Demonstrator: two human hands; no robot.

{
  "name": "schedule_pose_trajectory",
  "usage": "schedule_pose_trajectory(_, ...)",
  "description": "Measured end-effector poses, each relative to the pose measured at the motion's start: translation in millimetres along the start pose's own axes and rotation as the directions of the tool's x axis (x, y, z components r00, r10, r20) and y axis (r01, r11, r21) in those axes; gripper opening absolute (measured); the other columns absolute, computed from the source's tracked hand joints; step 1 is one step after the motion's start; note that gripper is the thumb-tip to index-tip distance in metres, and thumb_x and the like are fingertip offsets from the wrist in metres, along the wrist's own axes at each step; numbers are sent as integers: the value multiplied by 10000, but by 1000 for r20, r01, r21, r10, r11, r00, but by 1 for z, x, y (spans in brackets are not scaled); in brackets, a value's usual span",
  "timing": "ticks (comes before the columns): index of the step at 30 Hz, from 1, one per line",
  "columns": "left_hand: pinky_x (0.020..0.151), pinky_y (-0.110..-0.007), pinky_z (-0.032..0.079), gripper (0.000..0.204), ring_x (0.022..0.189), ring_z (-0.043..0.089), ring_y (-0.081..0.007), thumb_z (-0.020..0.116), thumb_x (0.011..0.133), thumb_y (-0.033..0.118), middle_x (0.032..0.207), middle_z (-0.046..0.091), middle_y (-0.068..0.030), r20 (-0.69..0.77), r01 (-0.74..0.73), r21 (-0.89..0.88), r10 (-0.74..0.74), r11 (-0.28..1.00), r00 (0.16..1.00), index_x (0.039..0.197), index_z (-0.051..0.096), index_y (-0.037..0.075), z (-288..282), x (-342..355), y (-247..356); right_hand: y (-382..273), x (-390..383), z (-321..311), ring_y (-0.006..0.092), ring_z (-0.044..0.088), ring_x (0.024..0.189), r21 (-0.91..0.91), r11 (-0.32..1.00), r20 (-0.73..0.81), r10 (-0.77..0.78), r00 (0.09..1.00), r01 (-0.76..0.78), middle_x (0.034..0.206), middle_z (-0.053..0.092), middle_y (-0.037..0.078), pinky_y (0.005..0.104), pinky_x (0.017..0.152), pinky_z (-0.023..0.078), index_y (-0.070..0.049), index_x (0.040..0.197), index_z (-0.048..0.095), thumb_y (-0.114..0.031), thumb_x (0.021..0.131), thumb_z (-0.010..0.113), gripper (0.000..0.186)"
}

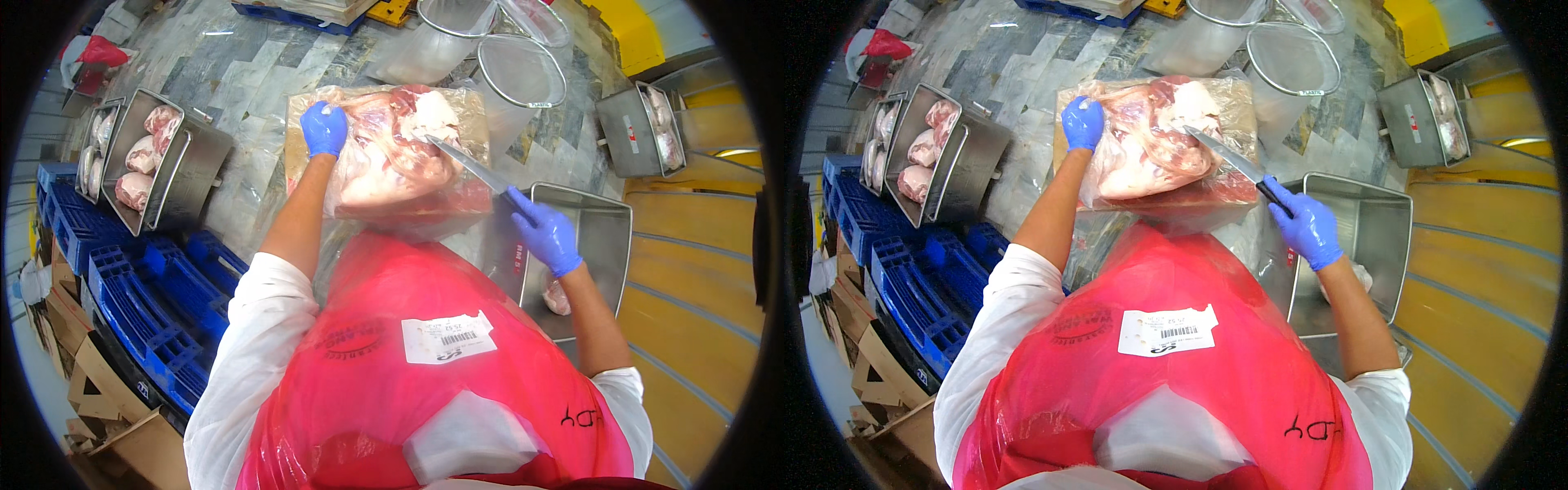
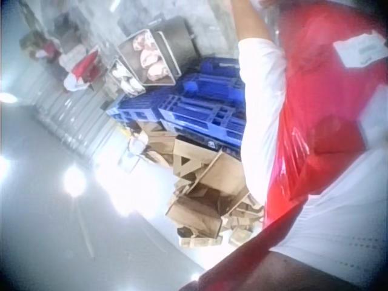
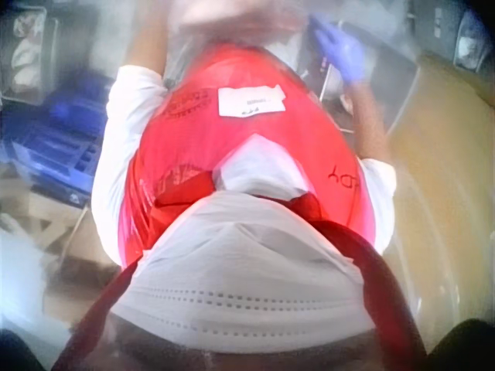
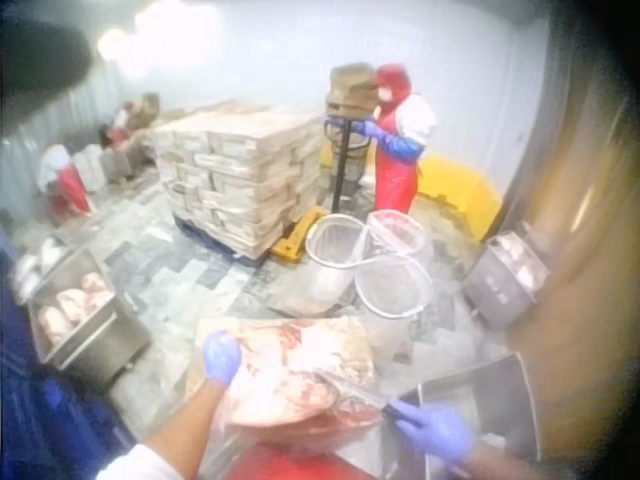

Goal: The person trims a large piece of raw meat using a knife, removing fat and excess tissue. The trimmed pieces are placed into a metal tray. The person repeatedly adjusts the meat and the plastic wrap during the process.

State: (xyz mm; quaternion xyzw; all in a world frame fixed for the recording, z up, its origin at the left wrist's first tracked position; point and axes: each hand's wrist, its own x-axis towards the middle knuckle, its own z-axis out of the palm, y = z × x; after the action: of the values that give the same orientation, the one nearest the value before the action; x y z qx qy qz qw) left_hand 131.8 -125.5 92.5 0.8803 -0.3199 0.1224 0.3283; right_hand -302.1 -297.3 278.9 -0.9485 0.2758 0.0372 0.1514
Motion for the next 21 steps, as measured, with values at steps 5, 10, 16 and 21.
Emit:
schedule_pose_trajectory(5,737,-531,476,224,747,633,-429,584,794,203,749,655,-240,-76,54,-95,-62,994,995,692,648,14,-6,0,11,-16,35,-47,375,661,738,-158,981,106,-97,990,113,823,682,169,473,670,532,-332,1335,615,-337,908,645,428)
schedule_pose_trajectory(10,730,-530,478,196,734,627,-437,602,782,180,746,650,-247,-85,39,-116,-49,993,995,691,639,10,-8,-1,8,-54,90,-102,406,655,733,-181,969,287,-113,951,170,833,686,195,494,666,531,-299,1303,640,-311,913,638,391)
schedule_pose_trajectory(16,780,-525,465,177,794,629,-416,608,791,191,790,659,-223,-160,156,-215,-193,964,968,754,649,22,-8,-3,9,-26,68,-10,408,669,723,110,994,210,-49,976,26,859,691,208,471,663,539,-221,1402,560,-276,942,635,469)
schedule_pose_trajectory(21,875,-482,455,224,904,616,-404,631,801,201,900,674,-208,-21,245,-117,-249,963,968,917,686,17,-8,-7,3,-14,41,181,338,718,895,477,877,-213,44,976,65,1094,706,182,401,744,562,-194,1454,506,-169,926,676,555)
